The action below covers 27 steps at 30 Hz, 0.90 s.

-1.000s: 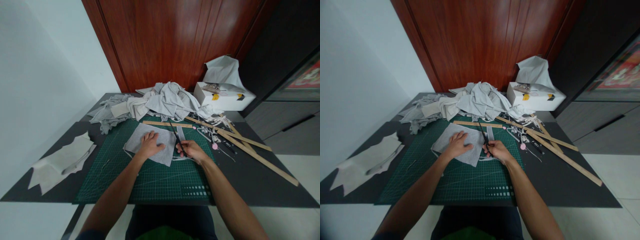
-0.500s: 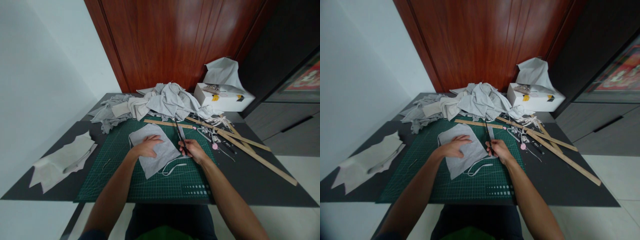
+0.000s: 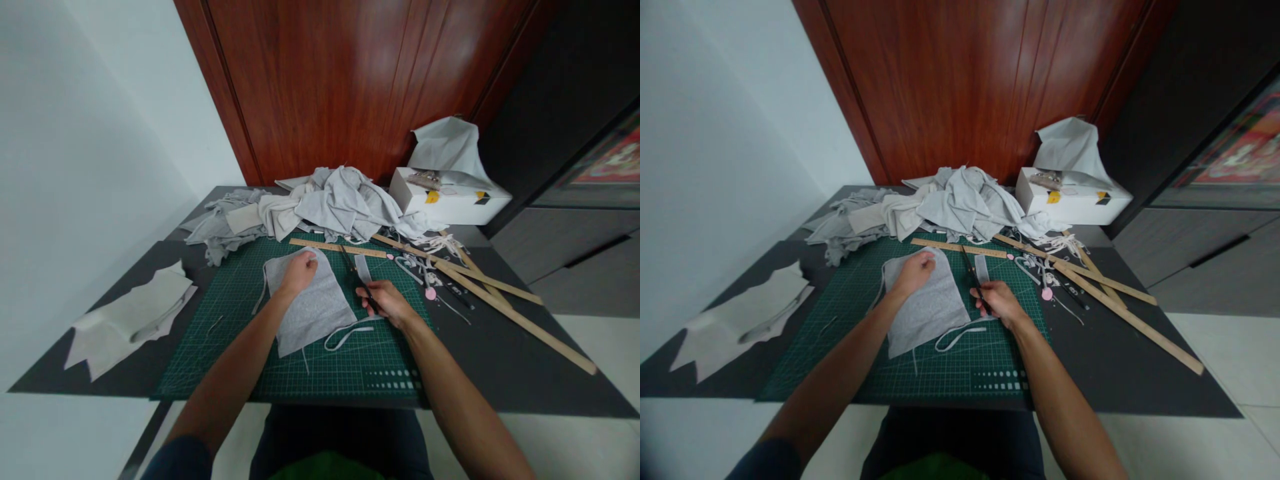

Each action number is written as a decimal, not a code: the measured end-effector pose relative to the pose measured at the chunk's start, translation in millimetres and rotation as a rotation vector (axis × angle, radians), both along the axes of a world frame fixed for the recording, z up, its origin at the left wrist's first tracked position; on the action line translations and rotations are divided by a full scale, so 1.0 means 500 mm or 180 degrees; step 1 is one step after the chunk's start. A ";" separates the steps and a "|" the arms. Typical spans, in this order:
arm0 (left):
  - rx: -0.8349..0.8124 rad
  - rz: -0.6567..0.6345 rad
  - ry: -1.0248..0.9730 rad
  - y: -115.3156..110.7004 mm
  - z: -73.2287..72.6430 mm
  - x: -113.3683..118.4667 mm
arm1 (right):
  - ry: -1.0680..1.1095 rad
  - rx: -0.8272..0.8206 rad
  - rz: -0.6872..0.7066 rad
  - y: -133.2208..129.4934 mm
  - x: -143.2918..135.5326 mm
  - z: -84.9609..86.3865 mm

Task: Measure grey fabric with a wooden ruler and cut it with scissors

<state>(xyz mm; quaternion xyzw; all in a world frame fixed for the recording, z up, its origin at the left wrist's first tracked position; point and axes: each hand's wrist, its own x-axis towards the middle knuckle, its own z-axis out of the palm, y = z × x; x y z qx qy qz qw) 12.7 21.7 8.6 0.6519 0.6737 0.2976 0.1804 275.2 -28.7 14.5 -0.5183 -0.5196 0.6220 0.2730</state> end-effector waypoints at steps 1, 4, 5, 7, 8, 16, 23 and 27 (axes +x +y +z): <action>-0.0139 0.0104 0.0027 0.007 0.009 0.004 | -0.0077 -0.0003 0.0040 -0.001 0.000 0.002; -0.0568 0.0421 -0.0041 0.035 0.032 0.013 | -0.0212 0.0047 0.0141 -0.005 0.001 0.005; -0.0622 0.0462 -0.0057 0.045 0.036 0.015 | -0.0240 0.0060 0.0166 -0.006 0.003 0.005; -0.0747 0.0566 -0.0096 0.064 0.040 0.015 | -0.0274 0.0074 0.0229 -0.009 0.006 0.005; -0.0814 0.0607 -0.0128 0.073 0.039 0.015 | -0.0290 0.0076 0.0263 -0.009 0.007 0.005; -0.0850 0.0781 -0.0707 0.093 0.022 0.012 | -0.0333 0.0087 0.0362 -0.006 0.014 -0.004; -0.0389 0.0837 -0.1118 0.109 0.000 0.013 | -0.0434 0.0089 0.0361 -0.008 0.015 -0.001; -0.0172 0.0868 -0.1107 0.127 -0.009 0.006 | -0.0380 0.0020 0.0314 -0.010 0.013 0.006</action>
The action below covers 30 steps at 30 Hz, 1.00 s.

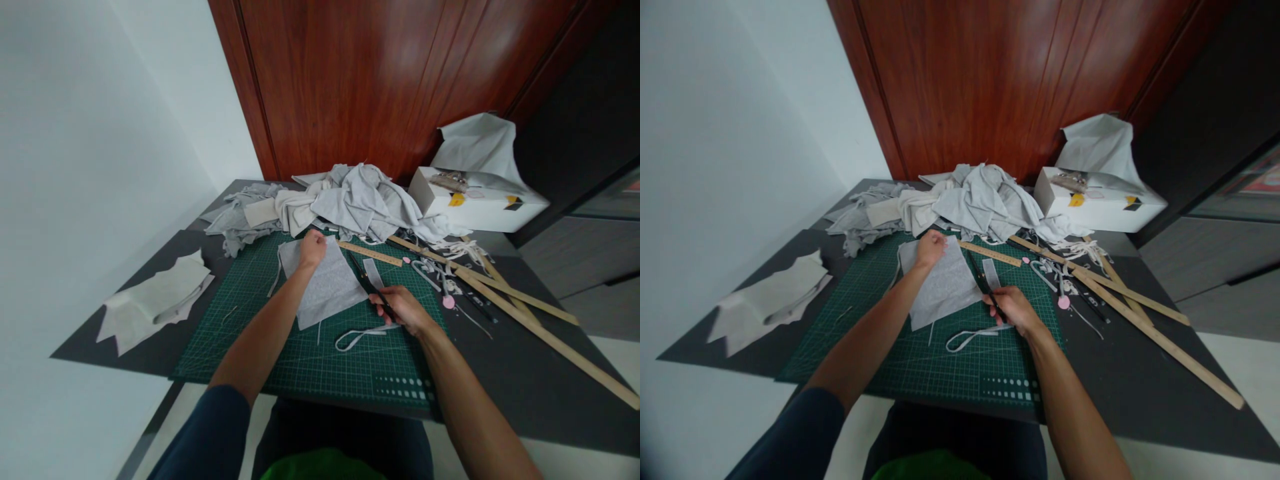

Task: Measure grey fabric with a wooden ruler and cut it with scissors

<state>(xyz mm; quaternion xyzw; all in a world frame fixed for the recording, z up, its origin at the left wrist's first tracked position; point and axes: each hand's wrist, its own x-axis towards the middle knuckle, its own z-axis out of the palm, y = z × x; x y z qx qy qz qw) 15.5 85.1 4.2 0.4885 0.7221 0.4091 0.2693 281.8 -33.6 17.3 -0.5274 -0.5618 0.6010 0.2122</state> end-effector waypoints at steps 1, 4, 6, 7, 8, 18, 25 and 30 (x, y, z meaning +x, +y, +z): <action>0.0049 -0.0011 0.0012 0.001 0.000 -0.001 | 0.0010 -0.0010 -0.0005 0.000 0.000 0.000; 0.0210 -0.0170 0.0164 -0.011 0.003 0.002 | 0.0013 -0.0032 -0.0032 0.001 -0.002 0.001; 0.0299 -0.0393 0.0521 -0.035 0.004 0.012 | 0.0053 -0.0067 -0.0083 0.001 -0.004 0.001; 0.0331 -0.0539 0.0791 -0.052 0.004 0.019 | 0.0090 -0.0088 -0.0114 0.000 -0.005 0.001; 0.0369 -0.0704 0.1089 -0.073 0.002 0.029 | 0.0132 -0.0103 -0.0137 0.000 -0.006 0.001; 0.0519 -0.1862 0.2699 -0.220 -0.026 0.055 | 0.0462 -0.0251 -0.0287 0.009 0.020 0.004; 0.0603 -0.1964 0.2773 -0.203 -0.001 0.016 | 0.0536 -0.0423 -0.0145 -0.021 0.015 0.026; 0.0712 -0.2151 0.2568 -0.222 0.012 0.064 | 0.0589 -0.0642 -0.0098 -0.049 0.021 0.015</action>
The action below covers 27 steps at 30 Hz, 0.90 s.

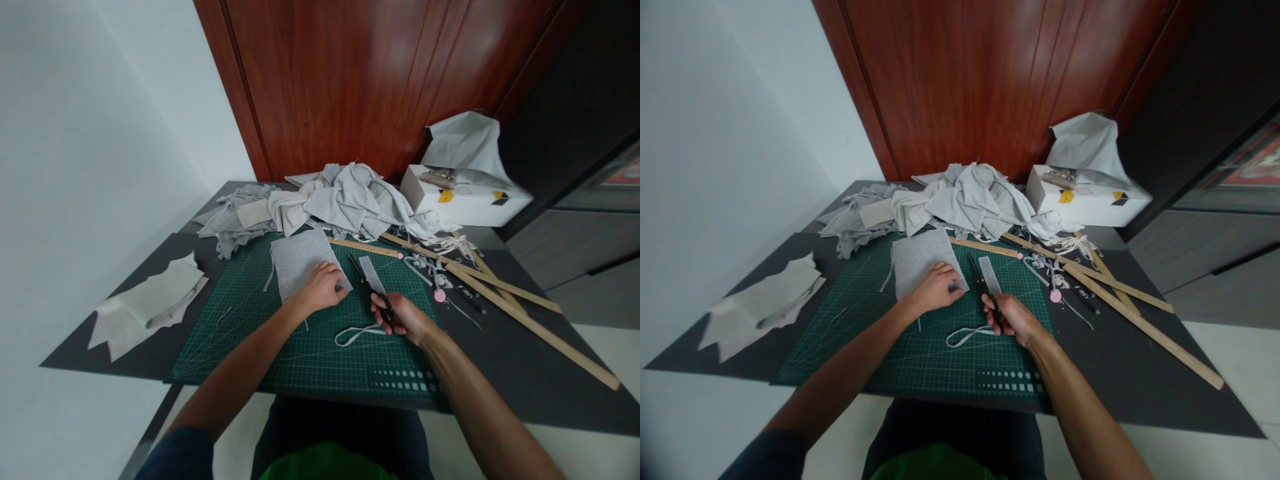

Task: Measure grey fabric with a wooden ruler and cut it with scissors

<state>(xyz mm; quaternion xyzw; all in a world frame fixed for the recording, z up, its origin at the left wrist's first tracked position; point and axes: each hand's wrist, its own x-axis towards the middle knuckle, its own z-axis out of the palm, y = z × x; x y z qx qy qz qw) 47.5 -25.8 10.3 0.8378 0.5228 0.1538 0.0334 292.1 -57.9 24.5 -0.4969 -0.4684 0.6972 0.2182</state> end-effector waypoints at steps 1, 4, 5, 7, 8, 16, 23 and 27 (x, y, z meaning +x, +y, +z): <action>-0.0062 -0.0101 0.0002 -0.003 0.000 0.007 | 0.0016 -0.0038 0.0001 -0.005 0.002 -0.002; -0.0079 -0.0292 0.0067 -0.007 -0.003 0.013 | 0.0056 -0.0137 0.0058 -0.017 0.009 -0.005; -0.0017 -0.0318 0.0112 -0.008 -0.005 0.011 | 0.0076 -0.0144 0.0075 -0.021 0.011 -0.005; 0.0137 -0.0354 0.0243 -0.010 -0.009 0.007 | 0.0111 -0.0139 0.0102 -0.028 0.014 -0.002; 0.0203 -0.0372 0.0311 -0.011 -0.010 0.005 | 0.0121 -0.0142 0.0111 -0.031 0.016 0.000; 0.0497 -0.0622 0.0561 -0.024 -0.023 0.010 | 0.0065 -0.0208 0.0214 -0.049 0.021 0.015; 0.0976 -0.0373 0.0381 -0.025 -0.023 0.009 | 0.0145 -0.0225 0.0337 -0.065 0.027 0.015; 0.1053 -0.0486 0.0420 -0.037 -0.017 0.009 | 0.0178 -0.0306 0.0431 -0.079 0.033 0.015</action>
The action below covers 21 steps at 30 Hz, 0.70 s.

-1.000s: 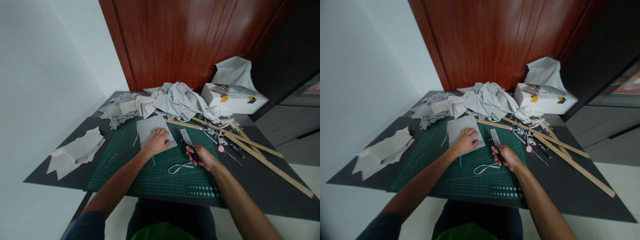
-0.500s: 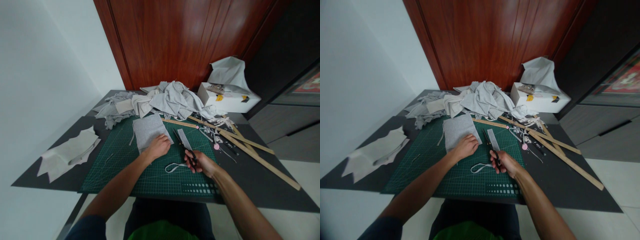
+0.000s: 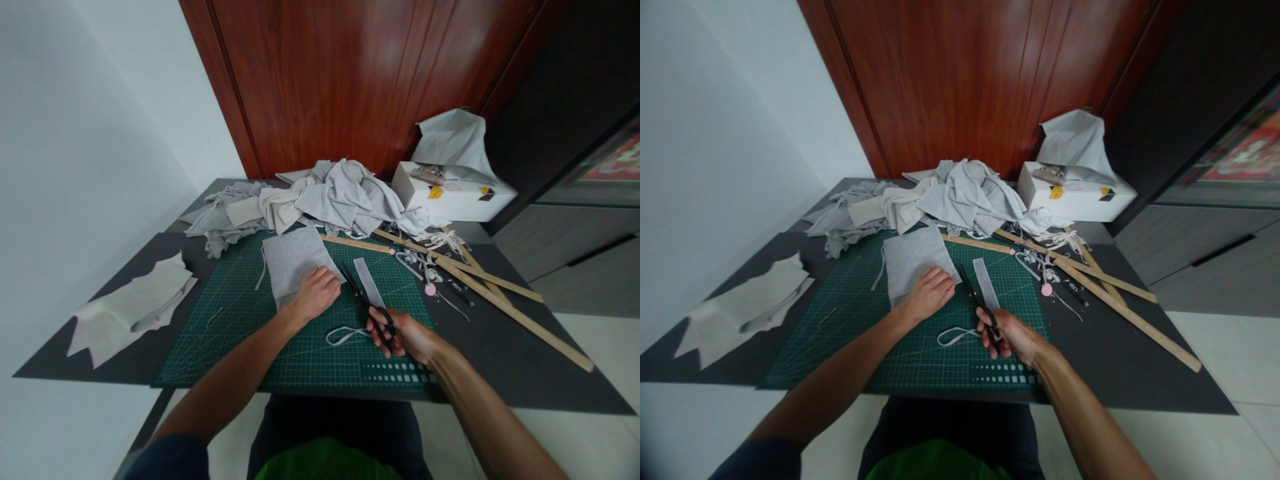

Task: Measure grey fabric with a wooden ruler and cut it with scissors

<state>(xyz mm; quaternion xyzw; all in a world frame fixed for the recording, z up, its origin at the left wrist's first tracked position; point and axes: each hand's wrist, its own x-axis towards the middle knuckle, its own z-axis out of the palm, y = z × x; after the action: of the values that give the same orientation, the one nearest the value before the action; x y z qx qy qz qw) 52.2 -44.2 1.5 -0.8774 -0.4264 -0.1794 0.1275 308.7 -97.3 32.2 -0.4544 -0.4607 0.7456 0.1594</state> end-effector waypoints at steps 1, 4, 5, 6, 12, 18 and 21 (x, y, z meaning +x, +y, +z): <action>-0.0010 -0.0014 -0.0019 -0.002 0.001 0.001 | 0.0000 -0.0025 0.0016 -0.003 0.001 0.001; -0.0097 -0.0004 -0.0114 -0.002 0.001 0.003 | 0.0009 -0.0072 0.0038 -0.009 0.002 0.003; -0.0129 0.0011 -0.0135 -0.001 0.000 0.004 | 0.0016 -0.0078 0.0044 -0.010 0.002 0.003; -0.0156 0.0025 -0.0141 0.000 0.000 0.004 | 0.0024 -0.0085 0.0051 -0.010 0.001 0.003; -0.0169 -0.0003 -0.0011 -0.001 -0.004 0.007 | 0.0036 -0.0039 0.0177 -0.011 -0.003 -0.002; -0.0034 -0.0051 0.0010 -0.003 -0.003 0.007 | -0.0042 -0.0085 0.0207 -0.028 0.009 0.003; -0.0084 -0.0078 -0.0042 -0.003 -0.002 0.008 | -0.0105 -0.0141 0.0219 -0.039 0.016 0.008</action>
<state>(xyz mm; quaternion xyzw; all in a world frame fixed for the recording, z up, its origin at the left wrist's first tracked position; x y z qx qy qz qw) 56.1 -45.5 0.5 -0.8829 -0.4187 -0.1811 0.1109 316.9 -116.7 36.4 -0.4538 -0.4621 0.7530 0.1160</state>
